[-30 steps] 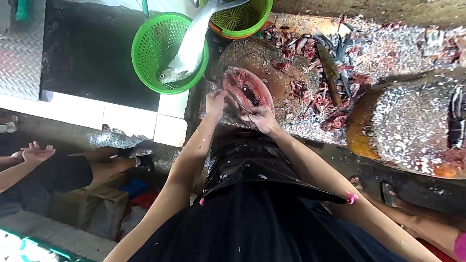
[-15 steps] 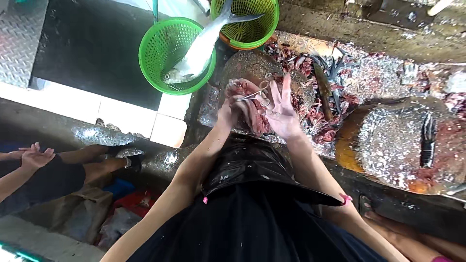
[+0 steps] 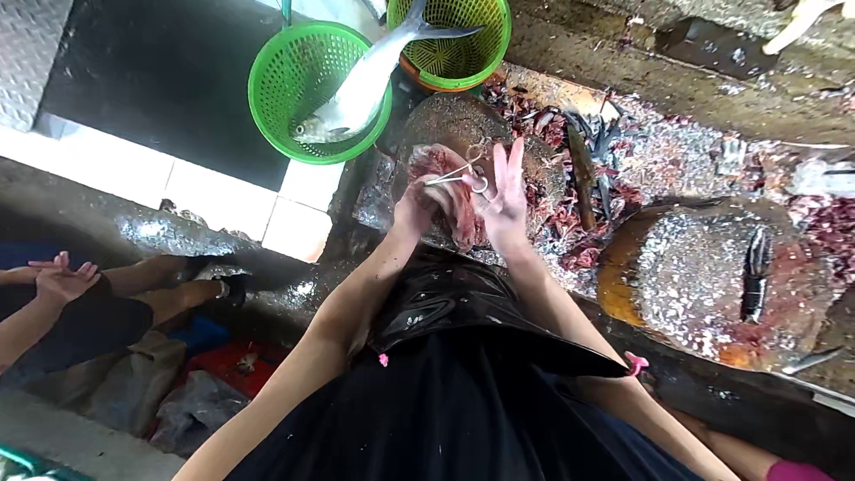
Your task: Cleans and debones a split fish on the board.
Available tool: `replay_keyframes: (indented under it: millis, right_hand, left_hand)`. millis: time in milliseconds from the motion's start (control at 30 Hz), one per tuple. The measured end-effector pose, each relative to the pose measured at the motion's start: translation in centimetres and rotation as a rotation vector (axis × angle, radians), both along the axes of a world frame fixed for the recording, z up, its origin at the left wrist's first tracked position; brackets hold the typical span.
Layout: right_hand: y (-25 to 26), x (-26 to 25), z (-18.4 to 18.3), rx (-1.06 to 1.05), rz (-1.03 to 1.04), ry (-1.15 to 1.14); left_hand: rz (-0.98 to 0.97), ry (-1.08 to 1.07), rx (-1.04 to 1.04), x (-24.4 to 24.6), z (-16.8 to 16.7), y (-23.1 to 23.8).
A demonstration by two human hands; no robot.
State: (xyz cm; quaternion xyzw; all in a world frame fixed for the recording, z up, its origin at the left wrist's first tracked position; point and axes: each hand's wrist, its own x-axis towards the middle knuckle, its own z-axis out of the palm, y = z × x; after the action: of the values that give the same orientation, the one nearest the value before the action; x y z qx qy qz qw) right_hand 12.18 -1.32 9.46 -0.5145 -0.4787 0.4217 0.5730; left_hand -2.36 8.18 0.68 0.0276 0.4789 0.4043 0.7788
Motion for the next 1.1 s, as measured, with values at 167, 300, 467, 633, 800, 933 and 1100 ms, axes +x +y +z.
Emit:
replay_keyframes:
  millis: [167,300,467,633,800,933,1100]
  right_hand:
    - [-0.6,-2.8,2.5,-0.326,0.101,-1.221]
    - [-0.8,-2.7,1.3,-0.576,0.24,-1.157]
    - [-2.1,-1.4,-0.6,-0.597,0.416,-0.993]
    - [-3.1,0.3,-0.4,-0.659,0.508,-0.905]
    - [-4.2,2.0,-0.1,-0.58,0.291,-0.617]
    - [-4.6,2.8,-0.6,-0.442,0.221,-0.456]
    - [-5.0,3.1,-0.6,-0.413,0.291,-0.434]
  left_hand:
    - [0.001,0.198,0.004,-0.1,-0.3,0.7]
    - [-0.109,0.262,0.115,-1.2,-0.5,0.5]
    - [-0.135,0.262,0.187,-2.6,-0.7,0.2]
    - [-0.256,0.363,0.238,-3.4,-1.0,0.0]
    - [-0.25,0.346,0.214,-3.8,-0.2,0.6]
    - [-0.292,0.311,0.279,-4.0,-0.6,-1.0]
    - [-0.301,0.291,0.397,-4.1,-2.0,-2.0]
